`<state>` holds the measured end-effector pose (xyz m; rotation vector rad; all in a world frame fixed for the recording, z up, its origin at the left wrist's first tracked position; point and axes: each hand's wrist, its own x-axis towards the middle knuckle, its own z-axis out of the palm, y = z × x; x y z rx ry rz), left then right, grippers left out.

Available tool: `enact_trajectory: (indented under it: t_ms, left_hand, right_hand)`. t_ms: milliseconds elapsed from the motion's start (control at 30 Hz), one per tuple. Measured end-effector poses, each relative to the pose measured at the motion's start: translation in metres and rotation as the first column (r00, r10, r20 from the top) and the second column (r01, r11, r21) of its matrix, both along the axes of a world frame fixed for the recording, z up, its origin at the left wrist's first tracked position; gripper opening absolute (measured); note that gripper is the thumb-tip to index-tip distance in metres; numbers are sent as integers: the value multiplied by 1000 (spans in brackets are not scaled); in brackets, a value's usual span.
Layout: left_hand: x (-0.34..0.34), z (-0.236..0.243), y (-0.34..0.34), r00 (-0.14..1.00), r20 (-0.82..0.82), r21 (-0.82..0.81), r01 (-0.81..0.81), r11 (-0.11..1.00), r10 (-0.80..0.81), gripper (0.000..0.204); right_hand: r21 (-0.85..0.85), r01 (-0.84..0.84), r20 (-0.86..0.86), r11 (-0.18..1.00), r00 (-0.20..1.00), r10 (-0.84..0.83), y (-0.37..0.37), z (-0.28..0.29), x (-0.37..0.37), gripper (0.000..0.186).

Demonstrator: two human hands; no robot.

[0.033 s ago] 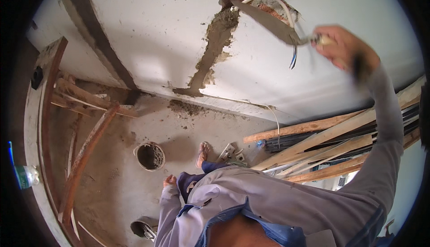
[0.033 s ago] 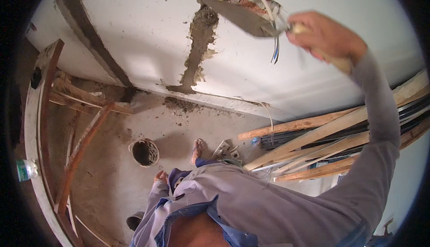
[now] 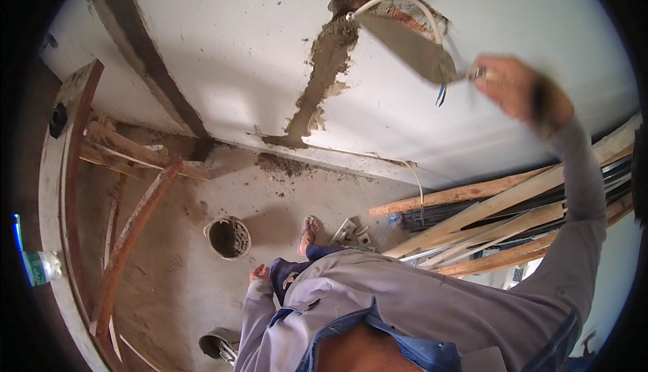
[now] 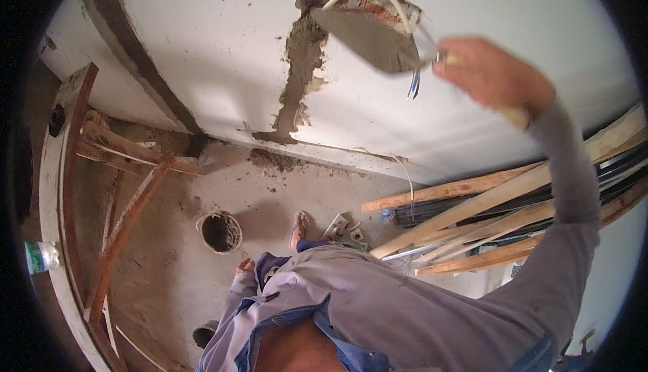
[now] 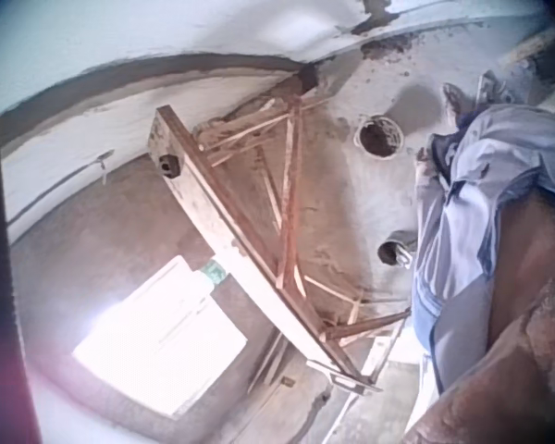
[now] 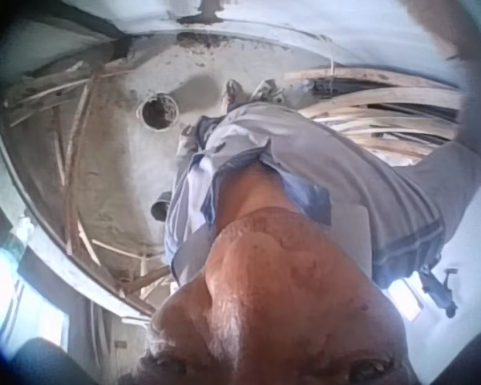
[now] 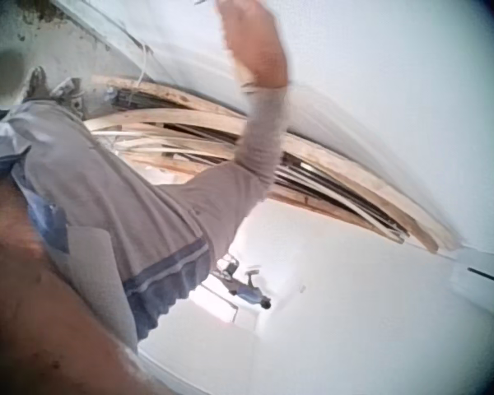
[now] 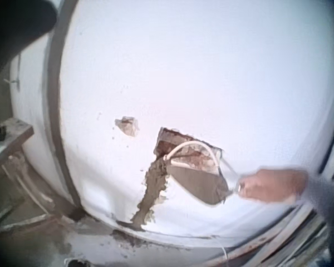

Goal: The person uses a trowel to apply wet plaster into a vertical gap in a wall, smoothing it over several times and scooping more plaster from a bucket.

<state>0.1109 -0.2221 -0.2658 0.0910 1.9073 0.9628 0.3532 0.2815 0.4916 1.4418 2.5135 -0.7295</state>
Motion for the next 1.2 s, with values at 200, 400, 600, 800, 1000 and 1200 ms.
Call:
enact_trajectory:
  t_ms: [200, 400, 600, 800, 1000, 1200]
  left_hand:
    - [-23, 55, 85, 992, 35, -16, 119, 993, -118, 39]
    - [-114, 24, 33, 981, -176, -5, 84, 996, -83, 30]
    - [-218, 37, 13, 875, -386, -36, 304, 952, -294, 27]
    - [-322, 70, 84, 792, -223, -332, 486, 808, -568, 28]
    - [-295, 109, 201, 728, -269, -222, 590, 776, -630, 40]
    - [-256, 101, 209, 763, -198, -4, 627, 779, -615, 42]
  right_hand:
    - [451, -53, -182, 891, 972, 150, -38, -179, 21, 22]
    - [692, 143, -341, 707, 928, 147, 31, -310, -22, 23]
    - [773, 245, -355, 585, 932, 78, 71, -307, -38, 25]
    - [669, 302, -365, 679, 929, -53, 62, -292, -53, 24]
    - [644, 324, -351, 693, 930, -108, 63, -290, -38, 24]
    - [526, 405, -429, 748, 886, -179, 33, -298, -27, 25]
